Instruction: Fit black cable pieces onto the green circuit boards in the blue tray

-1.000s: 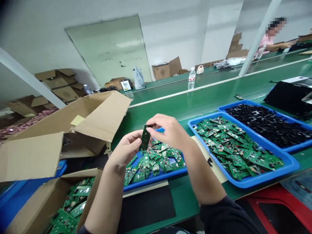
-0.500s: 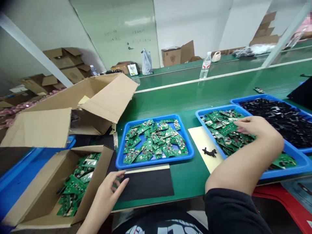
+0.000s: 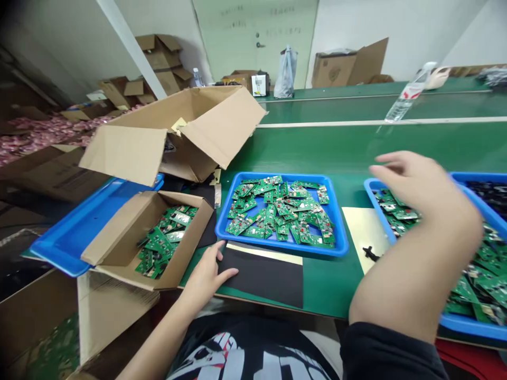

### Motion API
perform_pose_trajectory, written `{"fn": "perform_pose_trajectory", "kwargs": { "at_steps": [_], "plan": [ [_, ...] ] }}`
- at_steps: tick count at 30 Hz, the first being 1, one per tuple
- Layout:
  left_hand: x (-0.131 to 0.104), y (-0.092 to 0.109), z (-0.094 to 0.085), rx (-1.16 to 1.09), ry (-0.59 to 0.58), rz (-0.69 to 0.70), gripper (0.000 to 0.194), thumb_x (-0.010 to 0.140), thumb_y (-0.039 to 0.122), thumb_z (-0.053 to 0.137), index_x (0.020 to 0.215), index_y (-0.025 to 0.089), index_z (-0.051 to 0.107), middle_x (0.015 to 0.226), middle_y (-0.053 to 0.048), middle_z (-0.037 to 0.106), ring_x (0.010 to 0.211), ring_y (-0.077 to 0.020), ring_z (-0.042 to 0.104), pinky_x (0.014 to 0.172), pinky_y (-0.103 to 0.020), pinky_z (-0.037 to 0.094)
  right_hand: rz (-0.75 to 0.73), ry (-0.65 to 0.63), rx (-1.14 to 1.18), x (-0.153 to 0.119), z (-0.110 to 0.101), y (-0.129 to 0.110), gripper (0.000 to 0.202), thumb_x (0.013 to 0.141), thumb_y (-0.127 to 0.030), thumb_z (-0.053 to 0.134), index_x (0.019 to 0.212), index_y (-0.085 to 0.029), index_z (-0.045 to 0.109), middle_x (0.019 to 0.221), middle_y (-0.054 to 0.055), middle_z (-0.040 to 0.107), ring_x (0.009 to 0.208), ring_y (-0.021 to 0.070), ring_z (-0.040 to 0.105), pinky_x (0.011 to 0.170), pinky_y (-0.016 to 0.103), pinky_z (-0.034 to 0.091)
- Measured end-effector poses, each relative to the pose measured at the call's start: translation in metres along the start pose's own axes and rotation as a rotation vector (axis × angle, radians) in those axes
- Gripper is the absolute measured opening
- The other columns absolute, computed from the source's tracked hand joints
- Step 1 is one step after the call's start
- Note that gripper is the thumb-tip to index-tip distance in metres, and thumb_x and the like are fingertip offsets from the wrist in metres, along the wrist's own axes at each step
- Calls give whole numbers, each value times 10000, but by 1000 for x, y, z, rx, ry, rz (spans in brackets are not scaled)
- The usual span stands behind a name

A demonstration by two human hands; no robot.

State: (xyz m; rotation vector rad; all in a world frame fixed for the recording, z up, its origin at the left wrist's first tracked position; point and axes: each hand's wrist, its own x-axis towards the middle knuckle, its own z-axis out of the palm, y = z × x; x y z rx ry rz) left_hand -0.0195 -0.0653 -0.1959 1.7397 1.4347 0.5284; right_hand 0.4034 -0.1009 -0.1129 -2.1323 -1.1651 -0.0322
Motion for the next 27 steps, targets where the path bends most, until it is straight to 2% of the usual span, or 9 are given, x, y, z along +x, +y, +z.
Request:
{"fn": "perform_pose_trajectory", "kwargs": {
  "at_steps": [2, 4, 6, 8, 10, 13, 21, 24, 27],
  "plan": [
    [0, -2, 3, -108, -13, -26, 521, 651, 204, 685, 1152, 183, 541, 763, 41, 469, 645, -143, 521, 652, -276, 446, -203, -279, 97, -15, 22, -63, 254, 795, -306, 677, 1000, -162, 716, 883, 107, 733, 749, 200, 686, 593, 338, 474],
    [-1, -4, 3, -168, -53, -36, 419, 688, 243, 669, 1086, 159, 571, 693, 58, 464, 524, -99, 437, 559, -237, 398, -502, -549, 181, -40, 45, -117, 155, 817, -272, 663, 939, -190, 711, 856, 68, 730, 720, 187, 684, 595, 300, 519],
    [-2, -4, 2, -240, -99, -41, 310, 719, 318, 666, 969, 141, 612, 661, 44, 499, 494, -85, 414, 518, -219, 371, -807, -814, 122, -70, 66, -157, 99, 851, -238, 624, 891, -195, 703, 819, 42, 717, 676, 181, 672, 548, 282, 504],
    [-4, -4, -1, -310, -135, -42, 308, 728, 399, 673, 879, 134, 629, 671, 10, 553, 516, -91, 446, 512, -212, 373, -950, -993, -21, -98, 81, -183, 100, 859, -182, 604, 887, -166, 698, 849, 58, 710, 764, 212, 680, 595, 288, 503],
    [-6, -4, -2, -367, -150, -46, 348, 717, 449, 689, 849, 133, 630, 697, -13, 585, 548, -97, 474, 521, -208, 380, -983, -1034, -146, -120, 93, -197, 130, 877, -146, 571, 935, -147, 687, 912, 75, 703, 862, 234, 677, 670, 298, 503],
    [-8, -7, -1, -431, -146, -59, 383, 688, 485, 718, 800, 136, 608, 672, -1, 561, 561, -91, 468, 519, -196, 367, -957, -1018, -172, -135, 107, -205, 149, 889, -119, 540, 940, -119, 681, 936, 104, 686, 895, 255, 670, 692, 305, 489],
    [-2, -19, 8, -561, -115, -95, 485, 599, 538, 765, 636, 164, 457, 505, 91, 362, 436, -31, 278, 421, -167, 199, -900, -982, -141, -134, 118, -203, 136, 895, -138, 536, 951, -134, 659, 966, 84, 667, 918, 238, 653, 719, 279, 467],
    [-1, -19, 9, -589, -115, -103, 476, 587, 503, 782, 620, 161, 453, 515, 84, 379, 454, -33, 301, 434, -164, 215, -877, -977, -144, -134, 119, -203, 144, 893, -136, 533, 982, -136, 646, 980, 86, 667, 926, 236, 651, 729, 277, 464],
    [-1, -18, 9, -611, -108, -108, 404, 599, 439, 787, 670, 143, 521, 590, 54, 468, 511, -43, 384, 478, -162, 284, -853, -989, -151, -134, 122, -202, 148, 890, -135, 526, 957, -144, 657, 974, 83, 672, 916, 238, 654, 721, 278, 466]
  ]
}}
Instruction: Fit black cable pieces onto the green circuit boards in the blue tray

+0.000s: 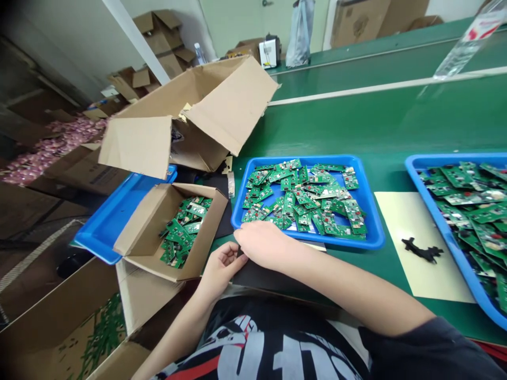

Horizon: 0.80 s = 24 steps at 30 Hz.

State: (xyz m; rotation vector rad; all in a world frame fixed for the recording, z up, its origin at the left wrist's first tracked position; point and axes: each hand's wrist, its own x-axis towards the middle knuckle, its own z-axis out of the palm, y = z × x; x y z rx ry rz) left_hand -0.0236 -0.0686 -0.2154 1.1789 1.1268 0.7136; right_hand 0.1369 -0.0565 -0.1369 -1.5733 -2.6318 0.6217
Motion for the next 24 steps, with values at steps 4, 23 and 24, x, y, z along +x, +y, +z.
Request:
{"fn": "perform_pose_trajectory", "kwargs": {
  "at_steps": [4, 23, 24],
  "plan": [
    [0, 1, 1, -23, -5, -29, 426, 580, 323, 804, 910, 136, 611, 603, 54, 523, 513, -52, 437, 496, -165, 329, 42, -13, 15, 3, 2, 5, 189, 898, -146, 491, 941, -137, 675, 967, 96, 674, 922, 246, 651, 732, 289, 470],
    [-4, 20, 6, -140, 94, -114, 386, 502, 359, 860, 651, 147, 574, 648, 21, 610, 623, -92, 567, 625, -192, 456, 4, -66, 108, 6, 0, 9, 172, 856, -163, 542, 904, -191, 704, 949, 59, 697, 904, 216, 651, 719, 266, 439],
    [-4, 20, 6, -134, 92, -110, 385, 499, 352, 862, 650, 146, 574, 648, 21, 610, 627, -93, 568, 632, -195, 458, -6, -69, 104, 6, 0, 9, 169, 853, -156, 543, 893, -189, 705, 937, 61, 696, 894, 214, 652, 709, 263, 436]
  ]
}}
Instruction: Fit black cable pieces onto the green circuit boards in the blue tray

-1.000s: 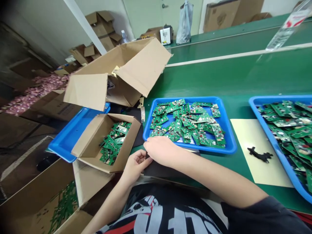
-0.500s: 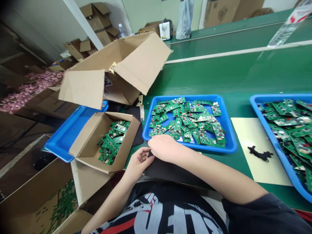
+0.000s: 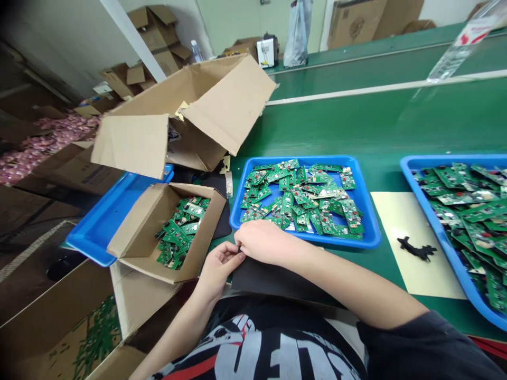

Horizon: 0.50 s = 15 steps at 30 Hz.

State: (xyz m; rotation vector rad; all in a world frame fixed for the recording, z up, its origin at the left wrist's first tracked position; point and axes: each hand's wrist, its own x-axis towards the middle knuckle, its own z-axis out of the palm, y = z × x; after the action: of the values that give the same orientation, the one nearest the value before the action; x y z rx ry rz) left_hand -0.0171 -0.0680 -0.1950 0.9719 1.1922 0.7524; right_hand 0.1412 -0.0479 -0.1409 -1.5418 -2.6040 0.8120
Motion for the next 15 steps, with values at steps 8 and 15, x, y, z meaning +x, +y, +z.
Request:
{"fn": "perform_pose_trajectory", "kwargs": {
  "at_steps": [8, 15],
  "plan": [
    [5, -9, -3, 114, -37, 39, 347, 569, 373, 809, 684, 149, 571, 663, 10, 610, 651, -111, 587, 656, -219, 482, -45, 8, -18, -3, -4, 1, 161, 844, -128, 519, 842, -157, 677, 900, 75, 690, 832, 218, 648, 639, 270, 395],
    [8, -13, -15, 371, -36, 141, 308, 690, 348, 679, 895, 137, 590, 694, -12, 606, 611, -123, 576, 578, -224, 470, -91, -63, 17, -20, -25, 18, 140, 798, -111, 517, 734, -166, 629, 715, 27, 650, 656, 159, 571, 548, 244, 327]
  ]
}}
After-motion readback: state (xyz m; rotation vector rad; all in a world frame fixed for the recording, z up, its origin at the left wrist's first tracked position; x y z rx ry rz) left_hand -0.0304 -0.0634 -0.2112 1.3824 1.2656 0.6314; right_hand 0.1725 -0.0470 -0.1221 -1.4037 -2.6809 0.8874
